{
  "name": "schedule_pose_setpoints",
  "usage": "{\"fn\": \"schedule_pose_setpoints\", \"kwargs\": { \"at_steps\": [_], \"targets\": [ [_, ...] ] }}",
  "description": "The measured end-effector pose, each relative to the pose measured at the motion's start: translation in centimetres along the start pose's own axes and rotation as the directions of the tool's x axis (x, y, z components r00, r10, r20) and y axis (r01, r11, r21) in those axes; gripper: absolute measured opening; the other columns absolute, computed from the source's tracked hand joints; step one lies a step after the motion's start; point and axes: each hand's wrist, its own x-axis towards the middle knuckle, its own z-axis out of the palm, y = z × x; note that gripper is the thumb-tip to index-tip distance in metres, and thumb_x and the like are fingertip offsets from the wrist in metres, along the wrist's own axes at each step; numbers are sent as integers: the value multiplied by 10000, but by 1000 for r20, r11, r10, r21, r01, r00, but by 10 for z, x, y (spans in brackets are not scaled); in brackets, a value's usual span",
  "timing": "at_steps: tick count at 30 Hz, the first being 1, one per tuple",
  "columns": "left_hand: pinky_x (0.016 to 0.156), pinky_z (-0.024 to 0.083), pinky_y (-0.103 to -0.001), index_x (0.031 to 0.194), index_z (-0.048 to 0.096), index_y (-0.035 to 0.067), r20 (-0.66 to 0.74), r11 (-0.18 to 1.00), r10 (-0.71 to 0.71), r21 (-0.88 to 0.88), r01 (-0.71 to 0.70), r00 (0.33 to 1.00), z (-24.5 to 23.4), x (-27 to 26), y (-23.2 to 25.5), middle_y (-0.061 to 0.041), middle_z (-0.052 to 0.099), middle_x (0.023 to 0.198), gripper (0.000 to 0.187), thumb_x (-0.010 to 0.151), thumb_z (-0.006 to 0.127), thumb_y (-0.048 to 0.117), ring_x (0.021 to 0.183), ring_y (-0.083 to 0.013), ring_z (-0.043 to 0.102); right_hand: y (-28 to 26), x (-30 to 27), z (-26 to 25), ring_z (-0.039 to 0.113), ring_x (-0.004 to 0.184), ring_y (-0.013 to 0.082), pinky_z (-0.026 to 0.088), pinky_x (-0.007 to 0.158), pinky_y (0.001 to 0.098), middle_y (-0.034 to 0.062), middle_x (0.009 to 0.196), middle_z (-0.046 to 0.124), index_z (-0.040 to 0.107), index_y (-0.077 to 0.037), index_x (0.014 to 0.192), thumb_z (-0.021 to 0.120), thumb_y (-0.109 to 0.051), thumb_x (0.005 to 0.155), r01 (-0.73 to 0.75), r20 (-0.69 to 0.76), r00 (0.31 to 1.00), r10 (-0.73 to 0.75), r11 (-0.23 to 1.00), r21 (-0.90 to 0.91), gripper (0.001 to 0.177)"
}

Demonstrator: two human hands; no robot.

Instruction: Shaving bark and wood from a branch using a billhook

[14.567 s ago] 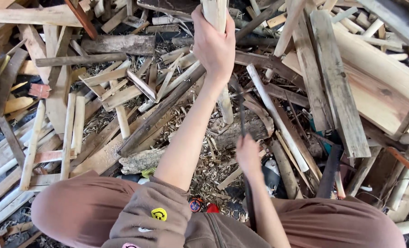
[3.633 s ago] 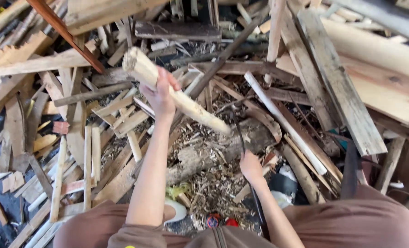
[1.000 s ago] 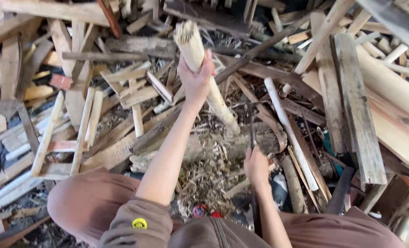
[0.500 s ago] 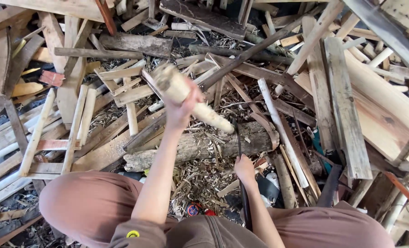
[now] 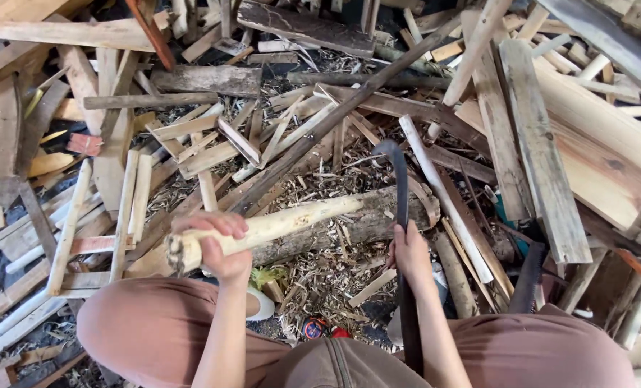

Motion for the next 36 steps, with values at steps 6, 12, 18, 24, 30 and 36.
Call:
{"fn": "schedule_pose_setpoints", "kwargs": {
  "at_steps": [6,12,18,24,30,36],
  "targets": [
    [671,598,-353,939,419,141,29,995,-40,90,37,999,3,-20,26,-16,535,700,379,962,650,439,538,-150,604,-31,-56,-37,613,424,300,561,434,383,119,454,442,638,48,1174,398,-363,1076,-109,256,966,-44,826,554,485],
    [798,606,-326,1130,532,151,41,975,-189,125,182,981,24,8,87,25,610,921,360,959,781,346,770,-133,661,26,-36,3,440,427,143,358,402,272,28,580,475,620,-44,1260,413,-275,1088,-306,421,905,62,783,542,355],
    [646,488,-258,882,525,157,68,979,-202,-6,203,977,21,10,100,31,527,672,137,965,624,204,570,-100,539,92,-5,47,403,441,192,329,416,335,70,614,458,565,-54,1037,476,-265,1083,-429,429,875,226,772,469,233],
    [652,428,-244,856,484,182,-5,972,-236,14,236,972,-8,-1,109,54,496,675,176,1005,575,198,589,-73,493,26,-52,61,421,431,134,389,379,276,14,590,470,453,-72,950,444,-261,1117,-468,590,779,214,824,319,253],
    [665,442,-227,929,522,175,86,983,-183,42,179,979,-15,-2,112,58,550,707,75,991,546,208,600,-66,515,42,-35,48,418,457,128,377,385,264,39,637,498,548,-13,1088,484,-240,1095,-550,492,800,343,747,373,236],
    [614,398,-202,898,465,210,-4,969,-159,190,157,987,-6,-6,111,88,469,690,102,996,448,234,592,-41,445,26,-70,66,355,366,128,266,328,281,38,547,457,548,-40,1025,527,-253,1053,-496,631,765,130,745,447,215]
  ]
}}
